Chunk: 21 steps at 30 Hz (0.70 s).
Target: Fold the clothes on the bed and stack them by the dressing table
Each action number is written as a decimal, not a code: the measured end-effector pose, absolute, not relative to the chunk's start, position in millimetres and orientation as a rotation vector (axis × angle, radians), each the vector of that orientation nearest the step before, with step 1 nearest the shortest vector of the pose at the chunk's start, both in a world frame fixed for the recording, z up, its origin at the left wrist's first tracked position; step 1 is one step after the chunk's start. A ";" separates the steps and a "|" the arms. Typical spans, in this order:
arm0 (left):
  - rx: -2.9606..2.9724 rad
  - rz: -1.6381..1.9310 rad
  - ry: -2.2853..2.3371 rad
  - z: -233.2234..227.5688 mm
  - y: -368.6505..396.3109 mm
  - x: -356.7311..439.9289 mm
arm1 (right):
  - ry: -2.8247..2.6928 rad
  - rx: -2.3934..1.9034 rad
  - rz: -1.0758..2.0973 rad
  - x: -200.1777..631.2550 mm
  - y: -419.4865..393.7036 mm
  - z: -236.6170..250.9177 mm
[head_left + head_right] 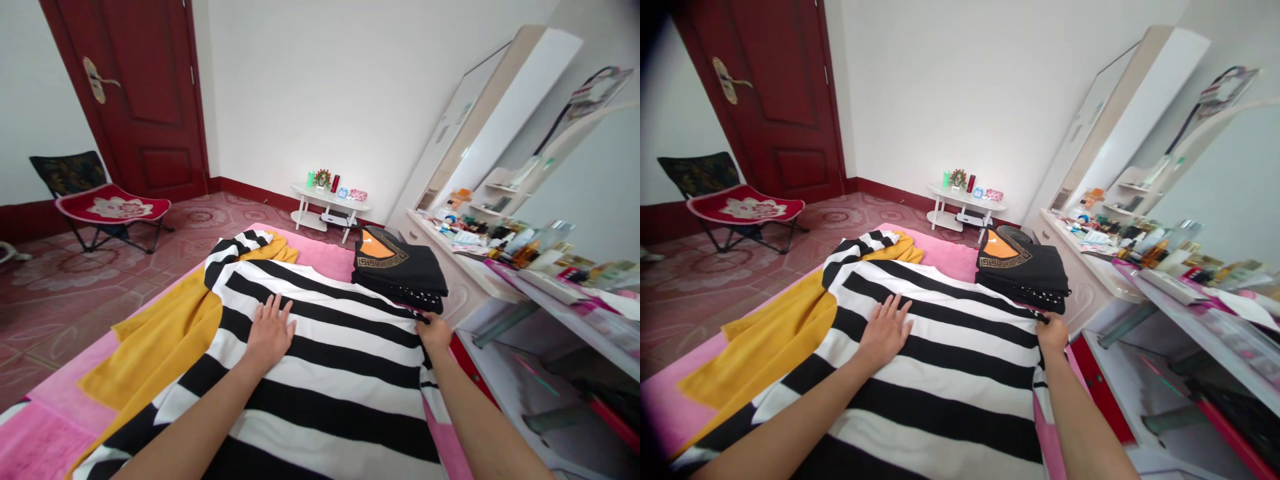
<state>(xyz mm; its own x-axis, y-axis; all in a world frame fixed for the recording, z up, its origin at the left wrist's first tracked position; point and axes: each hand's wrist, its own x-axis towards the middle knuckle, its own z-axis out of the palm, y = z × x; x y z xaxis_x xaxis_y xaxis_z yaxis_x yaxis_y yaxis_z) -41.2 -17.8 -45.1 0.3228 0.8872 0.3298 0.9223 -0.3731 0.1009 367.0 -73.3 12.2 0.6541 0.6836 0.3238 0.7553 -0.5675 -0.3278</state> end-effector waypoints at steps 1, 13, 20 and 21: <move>-2.472 -0.510 -1.697 -45.2 -17.5 -41.4 | -1.107 -2.453 -0.220 361.8 -72.4 10.7; -2.557 -0.566 -1.681 -45.0 -18.9 -45.3 | -2.113 -2.170 -0.055 215.0 -94.4 -30.7; -2.882 -0.660 -1.342 -29.1 -0.4 -28.6 | -1.999 -2.210 -0.164 212.9 -95.4 -36.7; -2.890 -0.667 -1.351 -27.2 7.2 -22.5 | -1.998 -2.202 -0.161 212.9 -95.3 -35.8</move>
<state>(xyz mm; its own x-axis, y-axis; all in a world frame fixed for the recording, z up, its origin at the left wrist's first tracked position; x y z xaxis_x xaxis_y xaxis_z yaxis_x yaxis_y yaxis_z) -22.5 7.2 -27.2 0.5740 0.7568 0.3127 0.7085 -0.6505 0.2736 212.9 -95.3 -35.8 0.0998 0.9769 0.1891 0.9946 -0.0921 -0.0488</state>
